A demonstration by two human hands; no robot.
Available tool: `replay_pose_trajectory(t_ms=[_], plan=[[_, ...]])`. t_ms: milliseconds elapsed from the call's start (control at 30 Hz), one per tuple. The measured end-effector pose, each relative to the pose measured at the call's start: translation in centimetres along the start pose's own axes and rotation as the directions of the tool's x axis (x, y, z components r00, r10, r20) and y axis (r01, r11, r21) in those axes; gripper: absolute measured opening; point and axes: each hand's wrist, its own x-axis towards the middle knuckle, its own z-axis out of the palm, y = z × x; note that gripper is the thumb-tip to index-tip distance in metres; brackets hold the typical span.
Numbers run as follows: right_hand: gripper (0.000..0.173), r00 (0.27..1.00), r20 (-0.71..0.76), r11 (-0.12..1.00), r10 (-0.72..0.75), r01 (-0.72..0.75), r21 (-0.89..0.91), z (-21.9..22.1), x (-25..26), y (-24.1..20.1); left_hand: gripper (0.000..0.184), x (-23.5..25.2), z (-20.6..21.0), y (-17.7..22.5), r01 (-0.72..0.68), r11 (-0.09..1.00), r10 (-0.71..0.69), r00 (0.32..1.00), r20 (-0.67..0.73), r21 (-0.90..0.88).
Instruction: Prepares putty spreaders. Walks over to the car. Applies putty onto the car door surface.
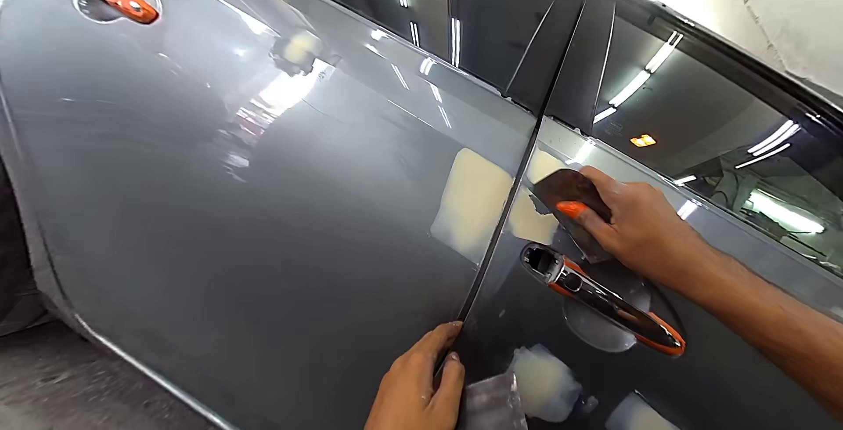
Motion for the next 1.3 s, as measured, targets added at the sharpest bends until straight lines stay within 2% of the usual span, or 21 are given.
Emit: replay_pose_trajectory(t_ms=[200,300,433,567,633,767,933,1133,1300], plan=[[0.029,0.998,0.039,0.999,-0.044,0.044,-0.014,-0.9,-0.4,1.0,0.047,-0.1,-0.5,0.0,-0.007,1.000,0.007,0.999,0.051,0.001],[0.029,1.000,0.013,1.000,-0.027,0.027,-0.014,-0.3,0.0,0.6,0.048,-0.2,-0.2,0.5,0.017,1.000,-0.017,1.000,0.021,0.008],[0.028,0.997,0.064,0.999,-0.053,0.052,0.009,-0.2,1.3,-0.2,0.048,0.1,-0.3,-0.1,-0.020,1.000,0.020,0.999,0.027,-0.004],[0.028,0.999,0.029,0.999,-0.031,0.032,-0.027,-0.8,-0.3,0.9,0.048,0.4,-0.7,0.0,-0.013,1.000,0.013,0.999,0.048,0.003],[0.026,0.999,0.019,0.999,-0.029,0.029,-0.024,-0.2,0.1,0.2,0.048,0.2,-0.4,0.0,-0.005,1.000,0.005,1.000,0.027,0.009],[0.032,0.997,0.075,1.000,-0.025,0.024,0.011,0.0,1.9,-0.8,0.046,0.3,-0.4,-0.8,-0.056,0.998,0.056,0.998,0.015,-0.009],[0.032,0.999,0.032,0.998,0.034,-0.035,0.044,-0.2,0.0,1.2,0.046,0.2,-0.6,-0.3,-0.030,1.000,0.031,0.998,0.048,-0.008],[0.032,0.998,0.051,0.993,0.026,-0.031,0.111,1.0,2.5,-1.4,0.046,0.2,-0.5,-0.2,-0.058,0.998,0.058,0.997,0.045,-0.004],[0.032,0.995,-0.039,0.993,0.088,-0.084,0.084,0.6,0.5,0.1,0.045,0.5,-0.4,-0.5,-0.054,0.998,0.055,0.998,0.042,-0.020]])
